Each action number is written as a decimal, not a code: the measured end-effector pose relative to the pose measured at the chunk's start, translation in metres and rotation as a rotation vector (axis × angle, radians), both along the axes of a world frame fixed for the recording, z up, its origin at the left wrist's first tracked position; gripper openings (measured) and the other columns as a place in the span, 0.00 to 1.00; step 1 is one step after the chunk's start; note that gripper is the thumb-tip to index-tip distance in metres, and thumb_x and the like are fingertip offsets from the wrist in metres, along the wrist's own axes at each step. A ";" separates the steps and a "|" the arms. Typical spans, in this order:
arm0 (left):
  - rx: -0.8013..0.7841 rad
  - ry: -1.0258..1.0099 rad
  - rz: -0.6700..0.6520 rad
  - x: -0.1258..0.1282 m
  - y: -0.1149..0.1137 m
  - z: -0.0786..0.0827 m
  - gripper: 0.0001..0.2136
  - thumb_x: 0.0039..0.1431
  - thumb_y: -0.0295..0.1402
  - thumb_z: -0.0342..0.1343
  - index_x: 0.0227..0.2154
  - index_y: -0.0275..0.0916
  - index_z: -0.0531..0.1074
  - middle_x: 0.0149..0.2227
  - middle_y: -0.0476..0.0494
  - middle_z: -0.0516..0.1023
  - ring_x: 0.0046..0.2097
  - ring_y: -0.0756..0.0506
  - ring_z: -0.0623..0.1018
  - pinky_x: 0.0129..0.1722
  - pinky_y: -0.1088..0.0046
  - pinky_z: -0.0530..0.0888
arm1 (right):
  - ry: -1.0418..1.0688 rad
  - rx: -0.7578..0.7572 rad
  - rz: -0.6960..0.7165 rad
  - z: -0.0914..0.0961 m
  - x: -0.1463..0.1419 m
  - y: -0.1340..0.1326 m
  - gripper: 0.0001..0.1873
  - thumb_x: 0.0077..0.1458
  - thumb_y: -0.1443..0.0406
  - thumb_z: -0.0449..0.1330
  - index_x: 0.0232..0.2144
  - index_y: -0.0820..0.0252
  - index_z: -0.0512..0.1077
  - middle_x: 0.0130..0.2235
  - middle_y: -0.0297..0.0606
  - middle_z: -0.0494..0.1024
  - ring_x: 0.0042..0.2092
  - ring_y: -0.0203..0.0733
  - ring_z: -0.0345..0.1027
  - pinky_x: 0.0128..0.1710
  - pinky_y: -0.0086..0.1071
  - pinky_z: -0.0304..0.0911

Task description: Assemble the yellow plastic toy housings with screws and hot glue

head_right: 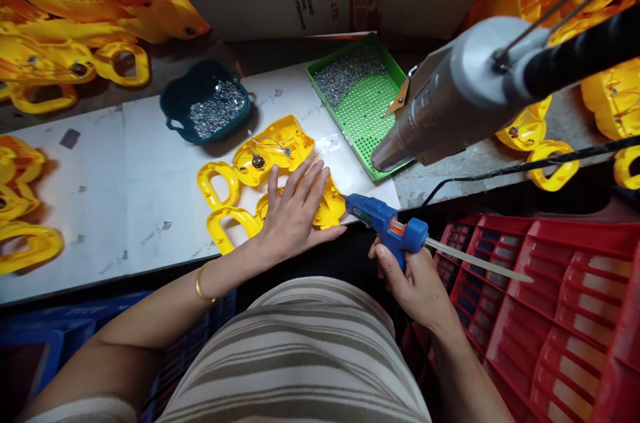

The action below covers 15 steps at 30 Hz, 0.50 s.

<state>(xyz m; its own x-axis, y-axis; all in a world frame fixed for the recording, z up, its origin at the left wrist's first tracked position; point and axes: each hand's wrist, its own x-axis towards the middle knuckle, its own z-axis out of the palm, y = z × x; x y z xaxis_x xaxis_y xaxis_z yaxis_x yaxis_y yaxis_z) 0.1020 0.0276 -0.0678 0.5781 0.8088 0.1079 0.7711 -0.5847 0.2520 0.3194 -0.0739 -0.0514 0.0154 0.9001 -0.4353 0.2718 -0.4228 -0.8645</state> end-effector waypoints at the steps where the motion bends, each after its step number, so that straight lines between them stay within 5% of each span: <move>1: 0.002 0.001 0.000 0.000 0.000 0.000 0.43 0.54 0.56 0.56 0.65 0.32 0.53 0.65 0.30 0.59 0.67 0.32 0.57 0.65 0.47 0.28 | 0.001 -0.004 -0.001 0.000 0.000 0.000 0.18 0.59 0.50 0.54 0.35 0.58 0.71 0.25 0.35 0.69 0.23 0.36 0.62 0.20 0.31 0.59; 15: -0.017 0.005 0.016 0.001 0.000 0.002 0.42 0.56 0.56 0.54 0.65 0.31 0.52 0.66 0.30 0.57 0.67 0.34 0.57 0.66 0.49 0.28 | -0.034 -0.021 0.066 0.001 0.002 -0.001 0.18 0.61 0.50 0.52 0.35 0.58 0.71 0.23 0.33 0.68 0.22 0.35 0.62 0.21 0.31 0.60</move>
